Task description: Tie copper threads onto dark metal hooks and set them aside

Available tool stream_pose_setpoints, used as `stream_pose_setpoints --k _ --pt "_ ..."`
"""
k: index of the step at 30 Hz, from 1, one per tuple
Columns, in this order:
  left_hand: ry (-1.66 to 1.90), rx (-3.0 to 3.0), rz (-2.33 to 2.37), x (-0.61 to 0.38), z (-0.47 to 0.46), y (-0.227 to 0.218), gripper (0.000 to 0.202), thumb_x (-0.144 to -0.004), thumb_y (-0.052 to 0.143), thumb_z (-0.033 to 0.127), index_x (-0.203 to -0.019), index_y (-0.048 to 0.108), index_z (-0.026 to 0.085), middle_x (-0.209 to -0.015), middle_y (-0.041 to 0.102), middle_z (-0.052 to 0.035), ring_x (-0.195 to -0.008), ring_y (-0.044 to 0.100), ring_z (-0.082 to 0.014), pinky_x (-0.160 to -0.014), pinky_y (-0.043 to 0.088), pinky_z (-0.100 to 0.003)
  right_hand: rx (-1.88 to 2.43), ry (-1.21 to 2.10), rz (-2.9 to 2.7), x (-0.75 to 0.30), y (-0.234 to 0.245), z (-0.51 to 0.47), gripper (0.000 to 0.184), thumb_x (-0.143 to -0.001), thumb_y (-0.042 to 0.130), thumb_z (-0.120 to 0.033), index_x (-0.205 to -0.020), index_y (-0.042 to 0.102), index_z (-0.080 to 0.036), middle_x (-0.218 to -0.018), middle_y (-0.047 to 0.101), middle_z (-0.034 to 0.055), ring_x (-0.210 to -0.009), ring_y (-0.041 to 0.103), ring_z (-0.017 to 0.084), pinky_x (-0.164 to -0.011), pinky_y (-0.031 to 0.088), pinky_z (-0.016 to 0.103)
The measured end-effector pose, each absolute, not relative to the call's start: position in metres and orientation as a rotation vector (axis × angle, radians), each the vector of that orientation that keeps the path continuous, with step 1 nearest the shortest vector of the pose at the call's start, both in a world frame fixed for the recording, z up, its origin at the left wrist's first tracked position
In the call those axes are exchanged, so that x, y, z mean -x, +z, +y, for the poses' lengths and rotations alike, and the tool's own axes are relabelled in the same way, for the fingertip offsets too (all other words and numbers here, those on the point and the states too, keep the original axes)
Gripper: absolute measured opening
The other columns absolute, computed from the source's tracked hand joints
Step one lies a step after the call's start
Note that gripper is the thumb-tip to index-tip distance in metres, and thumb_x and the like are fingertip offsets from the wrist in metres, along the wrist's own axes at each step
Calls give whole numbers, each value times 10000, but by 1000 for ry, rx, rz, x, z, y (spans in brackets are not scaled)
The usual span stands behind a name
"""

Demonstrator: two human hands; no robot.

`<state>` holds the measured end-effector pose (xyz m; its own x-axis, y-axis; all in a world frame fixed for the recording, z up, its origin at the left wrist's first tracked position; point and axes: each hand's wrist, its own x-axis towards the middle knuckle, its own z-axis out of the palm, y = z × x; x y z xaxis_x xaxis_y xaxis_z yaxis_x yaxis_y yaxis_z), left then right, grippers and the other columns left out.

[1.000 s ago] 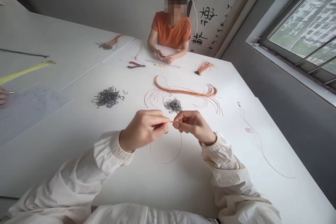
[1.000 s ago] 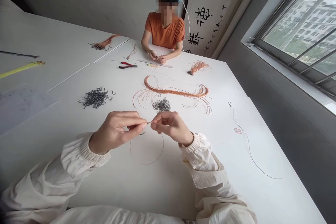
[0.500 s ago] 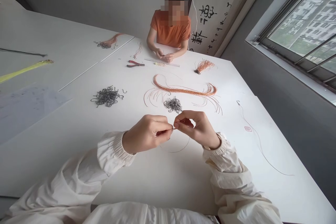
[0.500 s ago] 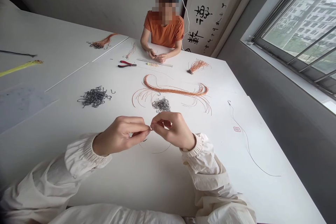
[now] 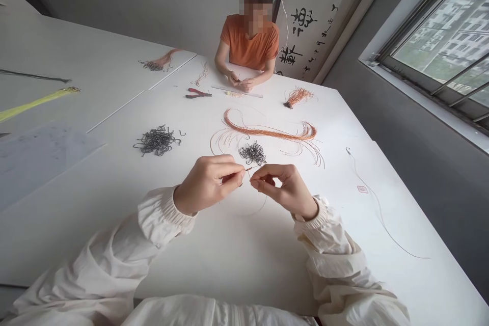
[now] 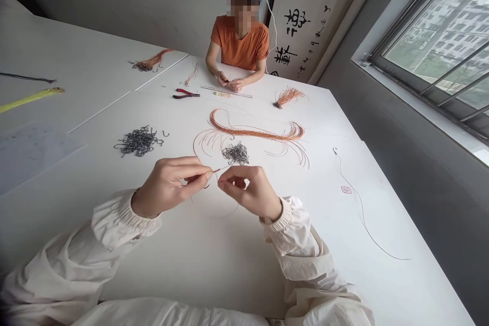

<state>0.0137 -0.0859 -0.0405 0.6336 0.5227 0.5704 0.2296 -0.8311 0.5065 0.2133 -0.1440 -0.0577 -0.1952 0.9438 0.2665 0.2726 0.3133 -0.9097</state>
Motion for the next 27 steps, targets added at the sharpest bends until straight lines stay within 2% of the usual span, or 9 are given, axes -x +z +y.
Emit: stream_pose_setpoints --k 3,7,12,17,20,23,27 --pt "986 -2512 563 -14 -84 -45 256 -874 534 106 -644 632 162 -562 500 13 -532 421 -97 -515 360 -235 1132 623 -1792 -207 -50 -155 108 -851 593 -158 -842 700 -161 -710 624 32 -591 475 89 -576 422 243" --pt "899 -2526 507 -16 -87 -49 281 -873 524 102 -608 598 160 -562 479 17 -518 402 -90 -501 350 -230 1127 589 -1786 -206 -45 -157 99 -848 593 -156 -837 691 -167 -687 599 25 -584 449 95 -567 409 248" --pt "860 -2474 404 -17 -94 -48 280 -873 514 83 -618 606 152 -596 503 11 -519 419 -79 -510 362 -224 1178 891 -1685 -213 -45 -146 83 -832 627 -186 -779 674 -142 -685 616 26 -568 407 82 -542 367 236" --pt "915 -2431 372 -18 -97 -41 280 -883 517 84 -635 634 141 -586 487 12 -499 381 -71 -503 358 -223 1015 1357 -1484 -225 -56 -129 139 -809 688 -256 -809 653 -121 -726 619 35 -624 497 89 -591 417 235" --pt "997 -2417 412 -17 -96 -39 259 -869 543 78 -639 648 137 -572 485 12 -502 379 -74 -493 348 -226 957 1455 -1427 -226 -63 -125 152 -792 712 -263 -811 648 -126 -662 584 6 -567 476 73 -526 375 209" --pt "1054 -2418 482 -16 -92 -40 215 -854 579 80 -668 671 137 -574 520 6 -524 422 -82 -503 354 -229 988 1342 -1472 -219 -65 -129 143 -794 714 -261 -799 659 -129 -621 567 -1 -559 484 80 -520 381 214" --pt "1068 -2436 546 -14 -86 -42 194 -857 589 90 -692 680 138 -571 523 8 -538 442 -87 -516 359 -233 1065 852 -1663 -208 -61 -145 69 -836 640 -174 -811 695 -141 -710 633 29 -611 486 85 -584 424 232"
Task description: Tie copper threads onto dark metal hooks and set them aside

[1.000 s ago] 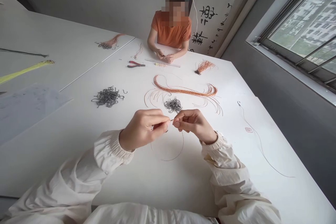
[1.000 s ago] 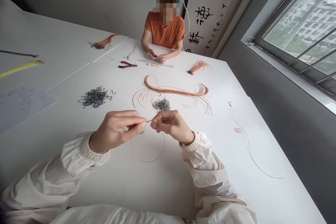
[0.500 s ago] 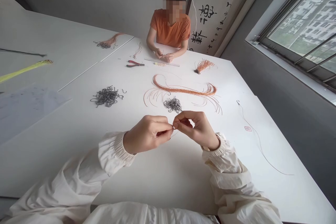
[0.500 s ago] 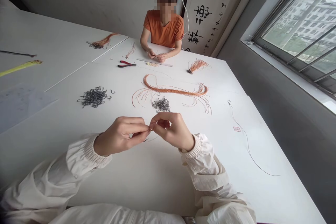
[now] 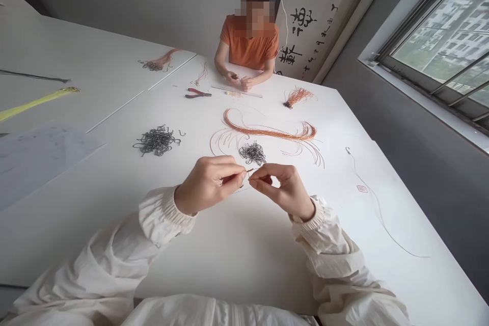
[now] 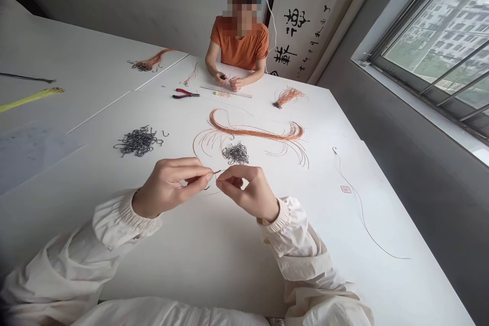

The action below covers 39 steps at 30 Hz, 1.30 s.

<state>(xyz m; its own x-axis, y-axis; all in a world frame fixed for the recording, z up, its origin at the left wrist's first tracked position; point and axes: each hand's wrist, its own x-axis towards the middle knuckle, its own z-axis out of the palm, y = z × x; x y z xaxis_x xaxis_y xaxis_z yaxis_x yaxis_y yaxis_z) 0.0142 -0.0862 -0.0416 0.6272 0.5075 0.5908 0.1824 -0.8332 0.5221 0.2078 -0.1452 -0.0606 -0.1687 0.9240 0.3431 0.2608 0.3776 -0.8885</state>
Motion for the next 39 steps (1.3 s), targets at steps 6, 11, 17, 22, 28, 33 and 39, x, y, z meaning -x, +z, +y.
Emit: stream_pose_setpoints --k 6,11,17,22,28,33,39 --pt "991 -2498 493 -16 -86 -47 252 -867 564 80 -627 620 135 -567 484 18 -532 406 -80 -511 342 -234 1080 411 -1840 -205 -49 -157 133 -858 581 -121 -851 709 -153 -692 608 26 -588 457 84 -581 419 239" --pt "920 -2486 427 -18 -91 -49 280 -878 544 87 -606 600 130 -582 486 10 -514 404 -72 -508 346 -232 1145 786 -1716 -212 -45 -146 76 -835 629 -169 -794 685 -139 -689 616 22 -582 442 77 -558 394 227" --pt "933 -2438 348 -19 -96 -44 270 -886 538 91 -635 629 130 -589 484 6 -504 376 -72 -498 349 -230 966 1532 -1408 -225 -58 -124 92 -774 693 -205 -774 658 -120 -677 615 18 -556 475 72 -514 348 215" --pt "1045 -2405 369 -18 -95 -41 233 -863 572 77 -649 643 135 -580 501 7 -509 391 -77 -493 348 -231 815 1720 -1313 -227 -70 -119 128 -769 714 -214 -770 634 -114 -539 513 -31 -483 441 63 -482 293 213" --pt "1185 -2371 503 -16 -89 -43 183 -847 608 78 -691 673 148 -568 494 19 -524 399 -81 -500 344 -231 861 1424 -1244 -207 -68 -135 175 -822 708 -270 -884 600 -146 -519 489 -57 -458 430 56 -469 313 202" --pt "1153 -2249 567 -17 -91 -41 185 -857 607 111 -696 695 139 -606 546 0 -548 445 -90 -544 393 -240 938 1216 -1189 -192 -65 -144 205 -869 660 -326 -813 560 -157 -469 397 -79 -428 344 42 -435 265 195" --pt "800 -1868 603 -14 -88 -33 231 -909 545 198 -790 725 115 -670 660 -41 -531 527 -97 -496 461 -216 968 1151 -1250 -199 -63 -144 218 -855 668 -346 -800 587 -152 -473 379 -72 -437 307 46 -430 259 207"
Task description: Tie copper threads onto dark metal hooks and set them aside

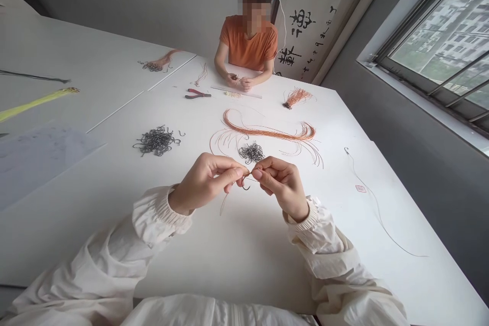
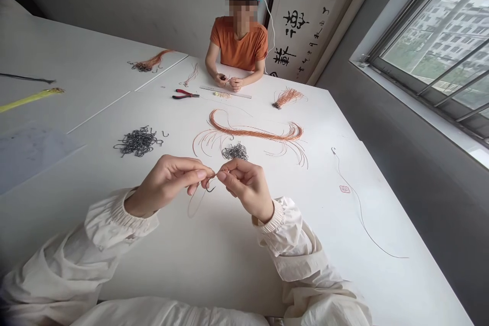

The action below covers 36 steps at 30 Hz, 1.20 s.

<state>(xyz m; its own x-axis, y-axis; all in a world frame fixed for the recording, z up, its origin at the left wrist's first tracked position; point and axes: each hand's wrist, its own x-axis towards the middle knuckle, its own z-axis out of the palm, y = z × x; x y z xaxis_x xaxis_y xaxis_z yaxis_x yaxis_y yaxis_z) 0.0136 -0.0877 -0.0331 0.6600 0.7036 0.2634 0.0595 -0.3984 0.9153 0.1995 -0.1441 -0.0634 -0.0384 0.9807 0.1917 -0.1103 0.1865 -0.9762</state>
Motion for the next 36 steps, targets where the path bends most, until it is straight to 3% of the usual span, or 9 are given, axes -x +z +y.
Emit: stream_pose_setpoints --k 4,9,15,21,26,31,36 --pt "774 -1837 590 -15 -89 -30 189 -895 588 220 -845 737 117 -692 686 -49 -573 566 -108 -502 480 -208 995 1147 -1277 -204 -62 -143 225 -848 673 -356 -790 594 -154 -469 386 -67 -445 319 53 -431 265 209" --pt "895 -2032 659 -18 -94 -32 197 -886 613 210 -745 724 128 -639 635 -22 -546 526 -95 -517 447 -214 958 1174 -1274 -204 -61 -141 200 -848 680 -330 -804 609 -148 -497 452 -53 -442 364 50 -429 288 202" --pt "1051 -2142 710 -17 -92 -34 189 -884 601 180 -726 700 146 -640 606 -2 -566 494 -93 -533 411 -218 964 1175 -1305 -202 -66 -139 189 -833 689 -317 -872 610 -149 -613 553 -19 -526 519 81 -497 401 215" --pt "1057 -2301 751 -16 -88 -42 231 -888 570 154 -674 658 152 -635 574 5 -560 456 -89 -555 392 -230 1157 636 -1655 -198 -65 -149 65 -886 572 -206 -874 622 -167 -726 612 25 -630 518 101 -613 440 246" --pt "995 -2418 678 -17 -87 -46 246 -881 557 130 -650 640 146 -570 512 12 -535 428 -91 -516 355 -234 1151 422 -1871 -202 -54 -155 112 -882 542 -149 -874 652 -172 -719 609 24 -597 452 94 -592 419 243" --pt "881 -2457 462 -18 -90 -47 270 -881 530 102 -630 618 150 -570 498 19 -522 423 -81 -504 362 -215 1161 650 -1811 -211 -43 -151 90 -851 589 -168 -840 678 -159 -730 633 30 -589 433 89 -559 392 236" --pt "862 -2414 371 -17 -96 -43 266 -898 515 121 -671 650 148 -601 528 6 -504 423 -77 -504 379 -217 1105 1223 -1596 -222 -45 -138 109 -815 660 -229 -789 653 -124 -689 618 30 -579 463 81 -551 391 229"
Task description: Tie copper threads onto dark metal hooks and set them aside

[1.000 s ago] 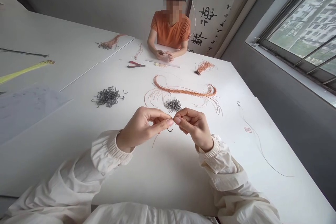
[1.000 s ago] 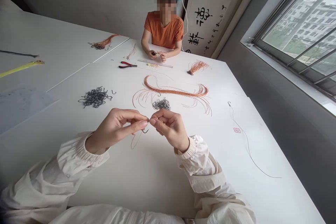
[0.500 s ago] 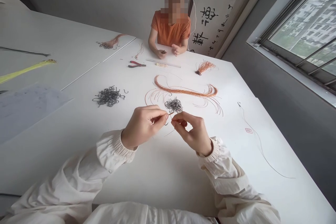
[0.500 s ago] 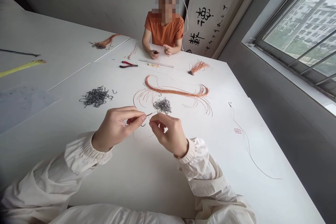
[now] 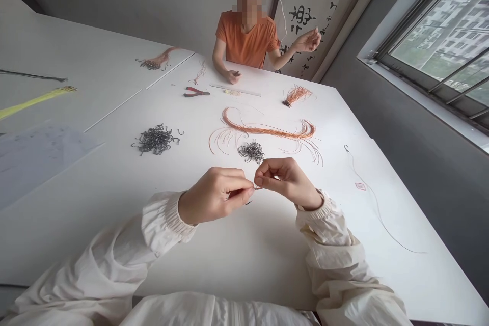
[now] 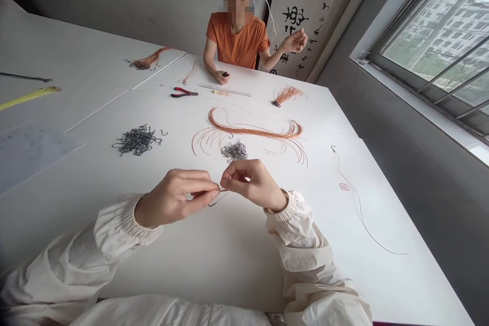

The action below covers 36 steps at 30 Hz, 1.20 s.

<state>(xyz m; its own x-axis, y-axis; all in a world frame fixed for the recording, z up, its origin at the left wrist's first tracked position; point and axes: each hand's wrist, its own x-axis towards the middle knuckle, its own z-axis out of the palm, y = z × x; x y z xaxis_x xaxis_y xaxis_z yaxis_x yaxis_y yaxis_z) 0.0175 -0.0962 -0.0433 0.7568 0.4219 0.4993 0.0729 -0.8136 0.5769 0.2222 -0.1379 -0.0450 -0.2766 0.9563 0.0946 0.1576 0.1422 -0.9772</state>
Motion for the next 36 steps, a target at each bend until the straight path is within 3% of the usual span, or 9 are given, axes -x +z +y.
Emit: stream_pose_setpoints --k 3,7,13,18,21,27,31,36 --pt "911 -2385 364 -17 -99 -40 248 -891 531 117 -686 668 147 -590 530 3 -498 417 -80 -495 377 -223 982 1479 -1461 -228 -53 -131 147 -793 698 -248 -809 645 -112 -718 617 35 -600 495 81 -553 397 224" --pt "1079 -2341 450 -16 -96 -38 185 -875 573 122 -739 691 164 -580 548 7 -521 445 -92 -498 382 -225 925 1567 -1350 -226 -61 -130 211 -787 725 -298 -840 623 -121 -592 521 -24 -492 416 53 -470 323 206" --pt "1249 -2289 572 -16 -92 -42 162 -878 583 147 -769 699 182 -609 561 6 -530 431 -91 -523 398 -228 939 1345 -1238 -203 -59 -141 274 -834 685 -377 -974 576 -169 -464 392 -88 -425 338 54 -442 285 203" --pt "1241 -2197 614 -19 -96 -41 143 -867 609 137 -767 709 160 -628 573 -3 -556 448 -93 -555 410 -239 982 1159 -1180 -192 -60 -145 267 -869 641 -427 -852 549 -177 -466 320 -85 -418 242 44 -411 211 206" --pt "1031 -2052 631 -19 -94 -36 179 -885 605 192 -747 708 140 -640 606 -19 -575 500 -103 -556 433 -239 955 1123 -1201 -195 -62 -146 239 -877 641 -398 -850 572 -170 -473 312 -81 -428 237 44 -414 212 207" --pt "595 -1799 572 -14 -85 -25 346 -950 512 330 -790 731 116 -636 656 -49 -520 502 -94 -486 423 -222 902 1185 -1311 -200 -63 -149 212 -880 640 -369 -849 584 -166 -537 501 -38 -425 319 42 -411 252 204" --pt "558 -1817 637 -13 -87 -24 279 -895 612 344 -788 750 126 -636 670 -47 -501 483 -88 -438 402 -200 903 1121 -1377 -197 -63 -151 195 -896 619 -349 -848 591 -162 -647 633 18 -443 385 51 -417 298 211" --pt "556 -1771 647 -14 -89 -19 186 -863 661 288 -809 778 153 -669 694 -33 -564 547 -88 -491 470 -170 851 927 -1429 -192 -68 -154 95 -904 610 -249 -870 615 -160 -698 669 38 -471 422 59 -428 327 211"
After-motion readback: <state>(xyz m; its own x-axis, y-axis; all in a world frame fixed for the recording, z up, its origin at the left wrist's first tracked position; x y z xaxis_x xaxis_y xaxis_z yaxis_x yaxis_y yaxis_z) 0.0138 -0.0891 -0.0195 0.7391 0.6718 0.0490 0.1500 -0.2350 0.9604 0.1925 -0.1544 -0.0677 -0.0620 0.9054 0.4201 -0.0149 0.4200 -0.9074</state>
